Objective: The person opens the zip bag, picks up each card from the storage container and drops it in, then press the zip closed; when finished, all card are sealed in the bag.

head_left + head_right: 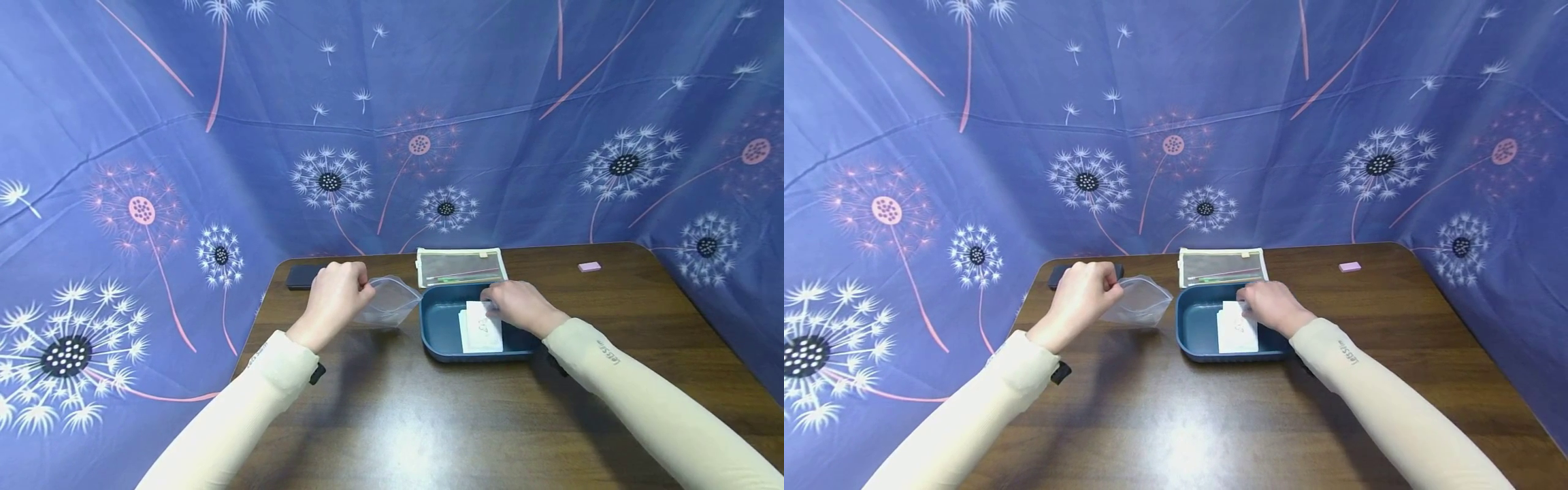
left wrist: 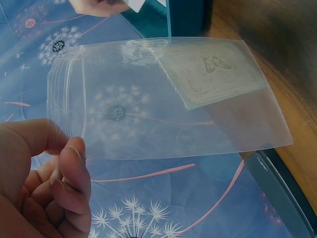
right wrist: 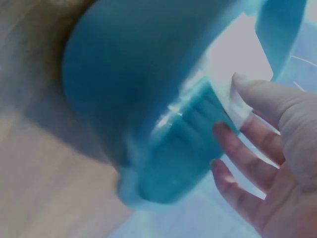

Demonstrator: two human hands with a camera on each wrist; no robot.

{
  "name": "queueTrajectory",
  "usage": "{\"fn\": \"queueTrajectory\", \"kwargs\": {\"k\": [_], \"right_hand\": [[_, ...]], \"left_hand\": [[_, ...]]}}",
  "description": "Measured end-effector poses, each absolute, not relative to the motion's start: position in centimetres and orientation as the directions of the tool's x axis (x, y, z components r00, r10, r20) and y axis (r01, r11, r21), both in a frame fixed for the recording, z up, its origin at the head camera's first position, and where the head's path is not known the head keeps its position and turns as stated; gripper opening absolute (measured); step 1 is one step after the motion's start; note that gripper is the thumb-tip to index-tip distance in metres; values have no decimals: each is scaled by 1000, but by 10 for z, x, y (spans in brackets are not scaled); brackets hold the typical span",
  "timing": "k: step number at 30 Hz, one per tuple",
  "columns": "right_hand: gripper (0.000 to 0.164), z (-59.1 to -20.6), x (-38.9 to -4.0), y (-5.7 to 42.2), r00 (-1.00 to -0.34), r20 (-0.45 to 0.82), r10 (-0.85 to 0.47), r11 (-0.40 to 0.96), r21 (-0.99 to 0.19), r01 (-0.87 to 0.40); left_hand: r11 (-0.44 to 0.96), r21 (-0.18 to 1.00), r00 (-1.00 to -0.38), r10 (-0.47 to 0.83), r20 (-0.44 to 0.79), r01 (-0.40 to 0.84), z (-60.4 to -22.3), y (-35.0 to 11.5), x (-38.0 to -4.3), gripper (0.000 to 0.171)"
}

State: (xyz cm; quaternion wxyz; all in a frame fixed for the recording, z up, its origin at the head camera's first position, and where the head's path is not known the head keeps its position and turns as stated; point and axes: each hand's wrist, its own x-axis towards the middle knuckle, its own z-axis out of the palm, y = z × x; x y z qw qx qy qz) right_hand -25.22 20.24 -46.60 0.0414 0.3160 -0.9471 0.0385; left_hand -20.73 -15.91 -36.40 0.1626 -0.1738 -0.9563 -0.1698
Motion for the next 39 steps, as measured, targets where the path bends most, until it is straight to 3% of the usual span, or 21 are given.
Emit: {"fn": "queueTrajectory", "kwargs": {"k": [3, 14, 21, 30, 39], "right_hand": [[10, -456, -251, 202, -792, 101, -602, 789, -73, -610], [25, -426, -247, 195, -769, 52, -637, 747, -205, -632], [23, -405, -243, 186, -784, 88, -614, 751, -240, -615], [3, -377, -237, 174, -777, 300, -554, 750, -225, -622], [4, -344, -228, 152, -656, 564, -502, 676, -217, -704]], "left_hand": [[883, 270, -889, 276, 365, 385, -363, -159, -207, 28], [881, 275, -892, 276, 358, 384, -364, -159, -207, 29], [877, 278, -889, 284, 359, 392, -364, -159, -207, 31], [873, 283, -888, 289, 357, 398, -364, -158, -207, 30], [875, 278, -887, 289, 360, 397, -364, -159, -207, 29]]}}
